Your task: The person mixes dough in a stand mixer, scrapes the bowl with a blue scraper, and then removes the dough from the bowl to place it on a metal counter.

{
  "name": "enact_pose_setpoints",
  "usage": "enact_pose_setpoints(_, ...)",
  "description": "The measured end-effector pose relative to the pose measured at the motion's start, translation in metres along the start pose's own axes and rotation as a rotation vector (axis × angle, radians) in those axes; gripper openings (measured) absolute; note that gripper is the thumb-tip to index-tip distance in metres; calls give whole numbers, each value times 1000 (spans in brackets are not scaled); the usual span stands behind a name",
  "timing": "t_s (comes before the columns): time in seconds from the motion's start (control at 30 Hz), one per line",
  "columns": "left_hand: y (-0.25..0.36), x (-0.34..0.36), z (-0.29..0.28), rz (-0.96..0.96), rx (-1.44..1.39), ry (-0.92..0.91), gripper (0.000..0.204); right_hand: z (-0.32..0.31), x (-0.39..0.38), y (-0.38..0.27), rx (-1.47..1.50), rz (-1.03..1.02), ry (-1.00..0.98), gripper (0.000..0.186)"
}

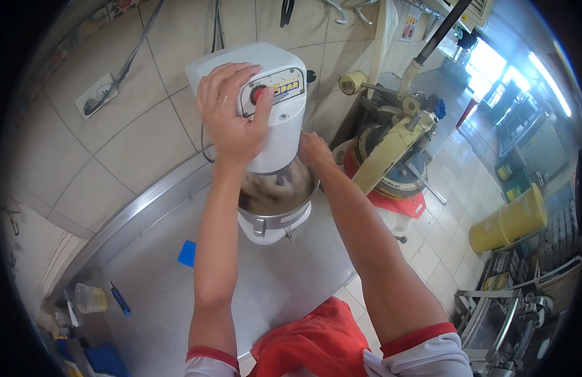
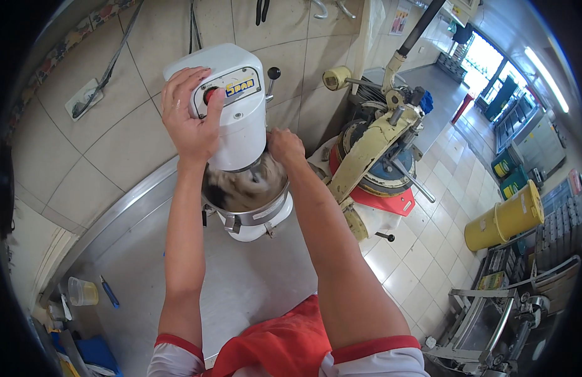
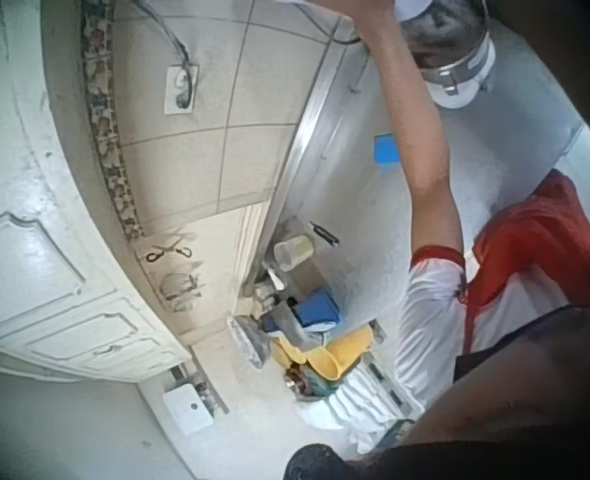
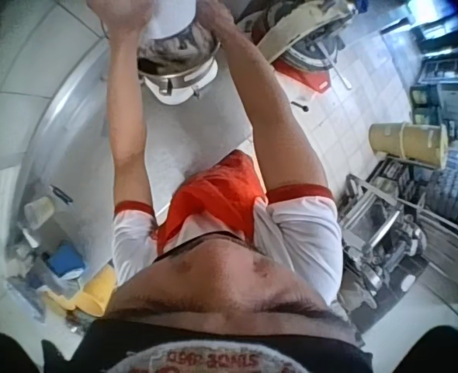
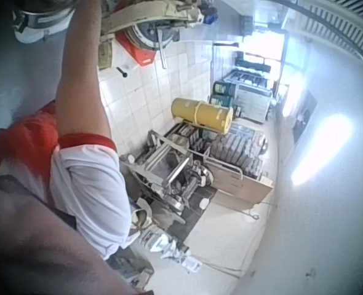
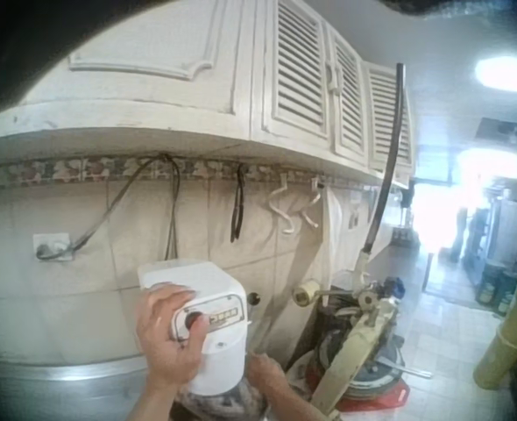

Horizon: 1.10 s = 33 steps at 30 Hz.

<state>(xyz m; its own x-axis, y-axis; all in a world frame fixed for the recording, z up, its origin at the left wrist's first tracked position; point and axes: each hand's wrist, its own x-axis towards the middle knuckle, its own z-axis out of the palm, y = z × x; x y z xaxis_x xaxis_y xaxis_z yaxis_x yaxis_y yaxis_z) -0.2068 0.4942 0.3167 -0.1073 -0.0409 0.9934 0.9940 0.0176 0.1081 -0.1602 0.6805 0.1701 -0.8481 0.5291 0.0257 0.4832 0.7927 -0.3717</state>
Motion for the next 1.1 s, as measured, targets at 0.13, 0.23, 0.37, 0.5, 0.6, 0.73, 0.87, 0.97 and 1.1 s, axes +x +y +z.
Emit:
enact_pose_setpoints(0.13, 4, -3, -7, -26, -17, -51, 30, 7, 2, 4, -42, -38, -14, 41)
enact_pose_setpoints(0.23, 5, 2, -6, -17, 27, -72, 30, 7, 6, 5, 9, -78, 30, 39)
enact_pose_setpoints(0.37, 1, 2, -8, -1, 24, -68, 30, -1, -1, -7, 7, -7, 6, 40)
enact_pose_setpoints(0.5, 0, -1, -1, -1, -10, -8, 29, 5, 4, 4, -36, -23, -3, 41)
enact_pose_setpoints(0.6, 0, -1, 0, -14, -23, 1, 29, 6, 4, 4, -20, -32, 21, 41)
enact_pose_setpoints(0.73, -1, -5, 0, -30, -28, -2, 30, 1, -2, -2, -25, 6, -5, 41)
enact_pose_setpoints(0.87, -3, -3, 1, -31, -29, 2, 31, -7, -4, -7, -22, 3, -7, 43)
enact_pose_setpoints(0.97, -1, -4, 0, -27, -20, -5, 31, -5, -5, -4, -13, 4, 10, 44)
enact_pose_setpoints(1.1, 3, -5, -5, -37, -12, -81, 31, -4, -5, -6, 3, 6, -4, 44)
